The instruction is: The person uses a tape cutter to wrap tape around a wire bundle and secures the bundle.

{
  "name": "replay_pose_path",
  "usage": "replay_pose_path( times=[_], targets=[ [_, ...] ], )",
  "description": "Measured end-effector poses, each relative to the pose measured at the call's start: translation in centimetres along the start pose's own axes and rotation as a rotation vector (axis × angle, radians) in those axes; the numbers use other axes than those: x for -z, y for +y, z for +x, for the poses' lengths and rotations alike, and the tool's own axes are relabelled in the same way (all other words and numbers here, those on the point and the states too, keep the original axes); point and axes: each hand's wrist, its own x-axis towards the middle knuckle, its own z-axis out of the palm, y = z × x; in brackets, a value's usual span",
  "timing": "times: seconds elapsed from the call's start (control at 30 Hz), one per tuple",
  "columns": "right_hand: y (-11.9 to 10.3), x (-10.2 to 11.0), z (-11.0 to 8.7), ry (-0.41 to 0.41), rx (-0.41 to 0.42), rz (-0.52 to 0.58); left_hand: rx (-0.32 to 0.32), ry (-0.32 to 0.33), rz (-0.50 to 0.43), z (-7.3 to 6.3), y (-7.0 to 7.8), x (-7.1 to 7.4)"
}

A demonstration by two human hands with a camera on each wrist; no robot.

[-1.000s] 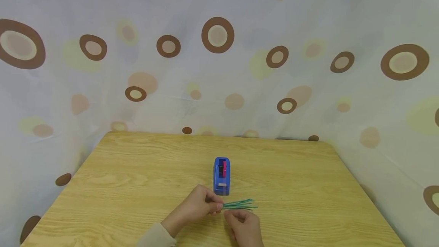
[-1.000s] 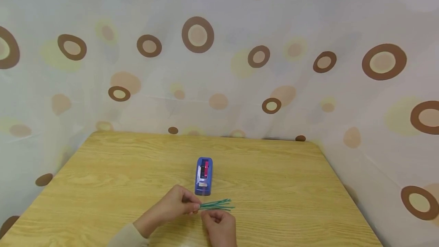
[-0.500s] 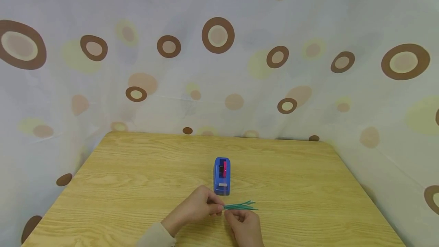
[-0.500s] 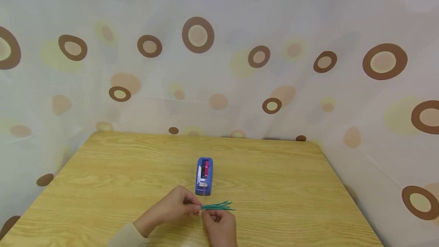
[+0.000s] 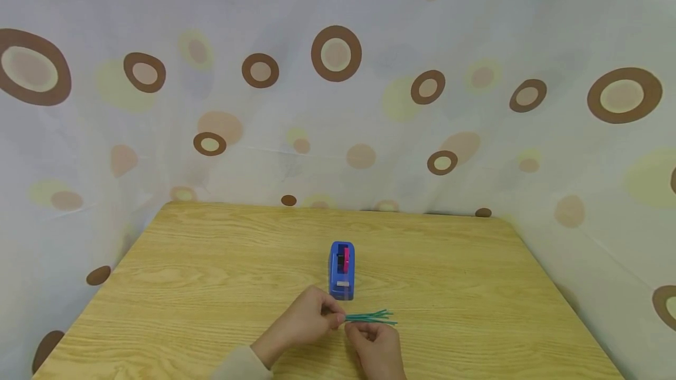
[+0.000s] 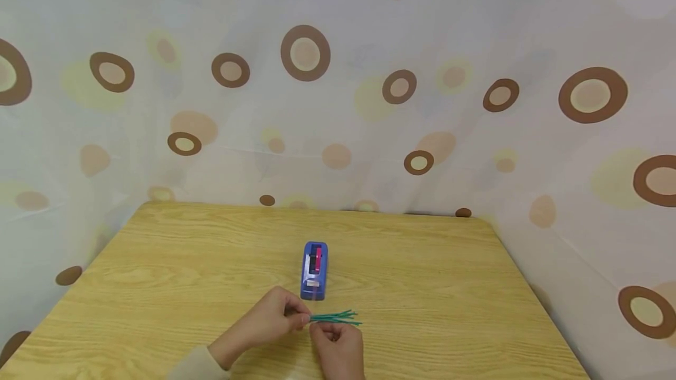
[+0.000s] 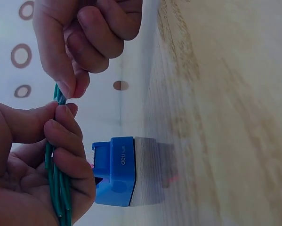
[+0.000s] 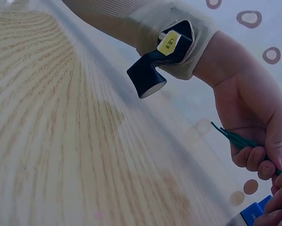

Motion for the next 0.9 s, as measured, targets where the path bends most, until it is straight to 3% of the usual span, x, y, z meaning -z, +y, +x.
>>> replay_pose_path(
  times=[0.27,0.67,0.9],
  targets=[
    [0.25,0.11,0.15,-0.002,0.016,0.003,-0.017,0.009,0.015,0.06,-0.14,-0.10],
    [0.27,0.23,0.29,-0.019,-0.010,-0.019,0.019,0.007,0.023,0.14,-0.21,-0.07],
    [0.28,0.45,0.26,-0.073,-0.019,0.007,0.012,0.009,0.011,0.12,-0.33,0.04]
  ],
)
